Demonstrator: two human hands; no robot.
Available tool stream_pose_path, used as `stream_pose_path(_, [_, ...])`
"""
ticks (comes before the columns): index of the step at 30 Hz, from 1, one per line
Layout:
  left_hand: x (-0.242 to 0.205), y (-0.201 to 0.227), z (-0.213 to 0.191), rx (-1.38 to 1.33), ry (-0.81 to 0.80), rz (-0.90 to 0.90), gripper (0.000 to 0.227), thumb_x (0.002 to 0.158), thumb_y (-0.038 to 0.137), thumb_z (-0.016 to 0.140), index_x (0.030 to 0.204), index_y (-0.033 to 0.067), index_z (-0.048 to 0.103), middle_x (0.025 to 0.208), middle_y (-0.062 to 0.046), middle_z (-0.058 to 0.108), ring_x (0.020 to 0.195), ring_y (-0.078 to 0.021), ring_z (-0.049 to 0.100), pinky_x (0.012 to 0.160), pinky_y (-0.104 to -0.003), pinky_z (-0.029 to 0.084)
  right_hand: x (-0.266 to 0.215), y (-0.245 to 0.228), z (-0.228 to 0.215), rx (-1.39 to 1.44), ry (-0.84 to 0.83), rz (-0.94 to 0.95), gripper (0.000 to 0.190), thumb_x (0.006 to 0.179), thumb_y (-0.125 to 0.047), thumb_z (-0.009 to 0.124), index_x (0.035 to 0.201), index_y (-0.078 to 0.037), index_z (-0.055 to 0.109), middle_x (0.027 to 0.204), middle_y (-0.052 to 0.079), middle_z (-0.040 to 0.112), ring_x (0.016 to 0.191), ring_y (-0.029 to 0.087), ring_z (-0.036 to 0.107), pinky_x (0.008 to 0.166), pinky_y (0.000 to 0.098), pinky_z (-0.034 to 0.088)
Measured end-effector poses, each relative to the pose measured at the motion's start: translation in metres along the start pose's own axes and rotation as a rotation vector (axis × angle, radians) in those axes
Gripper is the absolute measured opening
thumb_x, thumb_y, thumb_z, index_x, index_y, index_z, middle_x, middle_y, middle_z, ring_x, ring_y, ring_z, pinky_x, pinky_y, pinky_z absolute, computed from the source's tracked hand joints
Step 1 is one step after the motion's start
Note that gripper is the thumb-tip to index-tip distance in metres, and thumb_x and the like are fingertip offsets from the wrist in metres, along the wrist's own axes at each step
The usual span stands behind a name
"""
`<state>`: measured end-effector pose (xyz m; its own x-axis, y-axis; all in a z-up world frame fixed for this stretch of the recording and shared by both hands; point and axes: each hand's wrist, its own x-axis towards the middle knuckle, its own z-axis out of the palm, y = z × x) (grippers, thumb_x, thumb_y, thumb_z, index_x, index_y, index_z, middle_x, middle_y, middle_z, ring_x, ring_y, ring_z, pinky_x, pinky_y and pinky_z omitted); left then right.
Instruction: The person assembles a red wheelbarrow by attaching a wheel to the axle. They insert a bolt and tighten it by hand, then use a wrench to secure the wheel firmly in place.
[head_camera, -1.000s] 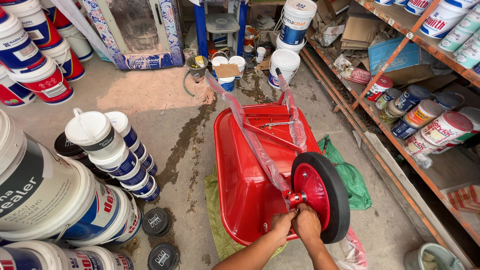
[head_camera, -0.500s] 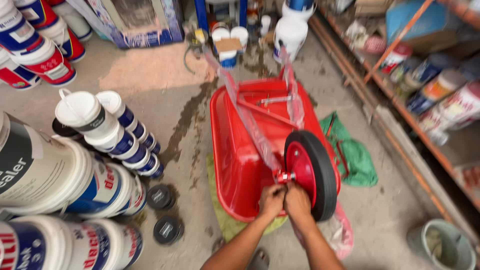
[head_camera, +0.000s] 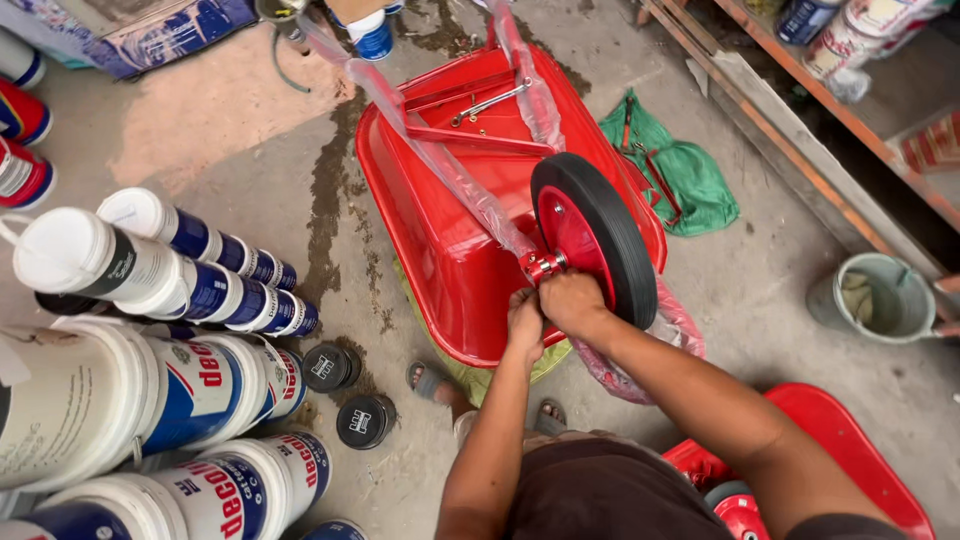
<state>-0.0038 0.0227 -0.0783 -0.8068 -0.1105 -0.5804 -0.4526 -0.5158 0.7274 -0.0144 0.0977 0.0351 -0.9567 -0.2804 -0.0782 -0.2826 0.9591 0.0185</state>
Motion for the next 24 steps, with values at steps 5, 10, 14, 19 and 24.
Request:
stream_pose_path(5, [-0.034, 0.031, 0.013, -0.089, -0.111, -0.02, 0.019, 0.084, 0.023, 0.057, 0.096, 0.0091, 0.051, 0.076, -0.006, 0.05, 0.068, -0.0181, 0.053, 0.053, -0.028, 0.047, -0.007, 0.008, 0.018, -0.071, 0.058, -0.068, 0.023, 0.073, -0.018, 0.043, 0.074, -0.009, 0.064, 0.067, 0.01, 0.063, 0.067, 0.026, 0.064, 0.056, 0.0353, 0.052])
stream_pose_path(10, [-0.039, 0.028, 0.022, -0.106, -0.081, 0.06, 0.006, 0.082, 0.011, 0.051, 0.088, 0.0088, 0.053, 0.071, -0.002, 0.045, 0.065, -0.0132, 0.047, 0.051, -0.022, 0.041, -0.012, 0.009, 0.029, -0.118, 0.09, -0.046, 0.024, 0.076, -0.018, 0.039, 0.085, -0.006, 0.058, 0.07, 0.008, 0.061, 0.067, 0.026, 0.064, 0.056, 0.0345, 0.051])
stream_pose_path(14, [-0.031, 0.023, 0.023, -0.077, -0.067, 0.066, 0.007, 0.082, 0.013, 0.056, 0.088, 0.0092, 0.055, 0.071, -0.002, 0.046, 0.065, -0.0135, 0.048, 0.052, -0.022, 0.041, -0.015, 0.004, 0.017, -0.047, 0.038, 0.043, 0.026, 0.078, -0.016, 0.036, 0.091, -0.003, 0.055, 0.073, 0.01, 0.06, 0.07, 0.029, 0.063, 0.059, 0.0374, 0.052])
stream_pose_path(19, [-0.048, 0.047, 0.02, 0.095, -0.057, 0.123, 0.012, 0.085, 0.021, 0.059, 0.091, 0.0106, 0.057, 0.072, -0.002, 0.047, 0.068, -0.0133, 0.048, 0.054, -0.022, 0.041, -0.014, 0.007, -0.016, 0.137, -0.059, 0.083, 0.025, 0.079, -0.019, 0.037, 0.086, -0.006, 0.057, 0.071, 0.009, 0.063, 0.071, 0.029, 0.065, 0.059, 0.0379, 0.053])
stream_pose_path(24, [-0.075, 0.093, 0.014, 0.788, 0.06, 0.155, 0.03, 0.08, 0.048, 0.057, 0.101, 0.0253, 0.057, 0.108, -0.007, 0.049, 0.109, -0.0302, 0.052, 0.093, -0.037, 0.041, -0.004, -0.007, -0.07, 0.154, -0.166, 0.17, 0.025, 0.074, -0.012, 0.043, 0.082, -0.007, 0.066, 0.074, 0.011, 0.066, 0.078, 0.03, 0.066, 0.066, 0.039, 0.053])
